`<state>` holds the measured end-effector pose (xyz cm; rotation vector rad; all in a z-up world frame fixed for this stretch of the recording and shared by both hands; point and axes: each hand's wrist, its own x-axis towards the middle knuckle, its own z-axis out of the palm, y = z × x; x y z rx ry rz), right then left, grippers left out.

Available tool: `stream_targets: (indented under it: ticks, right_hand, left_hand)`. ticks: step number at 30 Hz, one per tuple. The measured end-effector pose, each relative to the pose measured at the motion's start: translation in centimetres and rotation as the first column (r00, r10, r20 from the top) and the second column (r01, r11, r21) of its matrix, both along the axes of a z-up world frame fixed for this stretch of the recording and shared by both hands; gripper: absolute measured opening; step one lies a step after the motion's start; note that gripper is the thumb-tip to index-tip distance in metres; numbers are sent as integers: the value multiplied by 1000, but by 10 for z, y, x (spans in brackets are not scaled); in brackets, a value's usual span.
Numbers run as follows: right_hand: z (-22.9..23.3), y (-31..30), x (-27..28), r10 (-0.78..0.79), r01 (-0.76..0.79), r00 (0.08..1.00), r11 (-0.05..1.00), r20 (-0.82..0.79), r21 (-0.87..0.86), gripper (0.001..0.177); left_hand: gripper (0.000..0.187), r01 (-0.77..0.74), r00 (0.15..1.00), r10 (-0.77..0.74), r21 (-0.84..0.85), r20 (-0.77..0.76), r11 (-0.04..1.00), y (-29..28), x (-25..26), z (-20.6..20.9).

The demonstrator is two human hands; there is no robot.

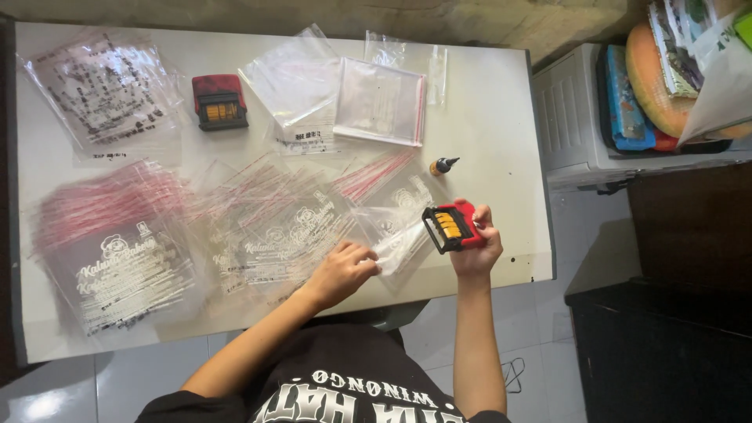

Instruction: Refilling a stamp with ink and stamping logos or information onto multiple clear plastic bags.

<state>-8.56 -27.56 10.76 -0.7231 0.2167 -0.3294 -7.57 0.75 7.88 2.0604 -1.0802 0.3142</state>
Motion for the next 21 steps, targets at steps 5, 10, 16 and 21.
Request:
stream_targets:
  ticks: [5, 10, 16, 21]
  right_hand:
    - [-18, -25, 16, 356, -356, 934, 934, 32, -20, 15]
    - [-5, -34, 31, 531, -532, 846, 847, -48, -1, 17]
    - [9, -47, 40, 627, -626, 774, 779, -91, 49, 18]
    - [4, -48, 40, 663, -667, 735, 745, -141, 28, 16]
  left_hand:
    - [13, 69, 997, -70, 36, 15, 997, 2, -6, 6]
    - [12, 58, 998, -59, 58, 17, 997, -3, -7, 1]
    - [14, 33, 999, -25, 197, -40, 980, -9, -6, -32]
    - [14, 86, 972, -6, 335, -234, 938, -12, -5, -33]
